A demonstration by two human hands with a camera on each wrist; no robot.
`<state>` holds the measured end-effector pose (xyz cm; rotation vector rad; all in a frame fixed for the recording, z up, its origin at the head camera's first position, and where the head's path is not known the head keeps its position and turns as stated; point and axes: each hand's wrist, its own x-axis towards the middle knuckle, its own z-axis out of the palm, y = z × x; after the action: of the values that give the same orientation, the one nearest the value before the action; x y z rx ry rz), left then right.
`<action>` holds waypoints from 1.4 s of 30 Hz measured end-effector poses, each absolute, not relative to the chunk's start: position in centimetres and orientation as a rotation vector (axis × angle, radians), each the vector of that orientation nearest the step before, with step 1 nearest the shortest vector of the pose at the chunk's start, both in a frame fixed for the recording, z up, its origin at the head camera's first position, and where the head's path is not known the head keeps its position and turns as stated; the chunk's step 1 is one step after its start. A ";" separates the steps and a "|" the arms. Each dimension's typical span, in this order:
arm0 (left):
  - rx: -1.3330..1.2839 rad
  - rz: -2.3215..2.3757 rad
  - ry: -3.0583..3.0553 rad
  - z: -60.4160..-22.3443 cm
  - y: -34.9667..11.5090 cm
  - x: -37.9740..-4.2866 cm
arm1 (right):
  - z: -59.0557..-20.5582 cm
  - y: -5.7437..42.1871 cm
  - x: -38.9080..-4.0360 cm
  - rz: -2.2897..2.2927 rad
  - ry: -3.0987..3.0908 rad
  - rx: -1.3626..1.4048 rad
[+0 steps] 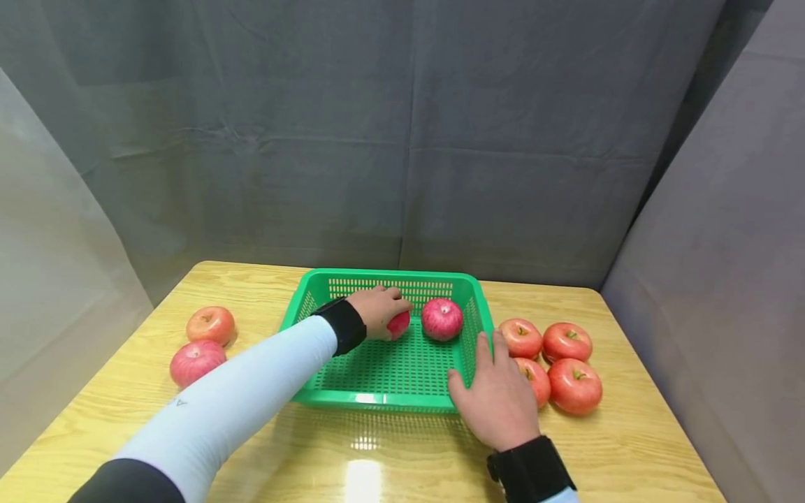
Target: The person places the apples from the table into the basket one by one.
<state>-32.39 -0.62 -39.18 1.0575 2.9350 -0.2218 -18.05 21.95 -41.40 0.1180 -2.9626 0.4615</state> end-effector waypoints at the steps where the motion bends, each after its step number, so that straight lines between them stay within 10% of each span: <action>1: 1.056 -0.223 2.933 -39.1 -0.6 -32.3 | -41.4 21.9 -18.0 0.461 -2.964 0.117; 42: 1.074 -0.205 2.938 -39.2 -2.0 -33.0 | -41.2 21.9 -18.1 0.452 -2.976 0.100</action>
<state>-33.01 -2.01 -39.19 1.0737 2.9382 -0.2047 -18.10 21.92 -41.17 0.0997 -2.9762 0.4525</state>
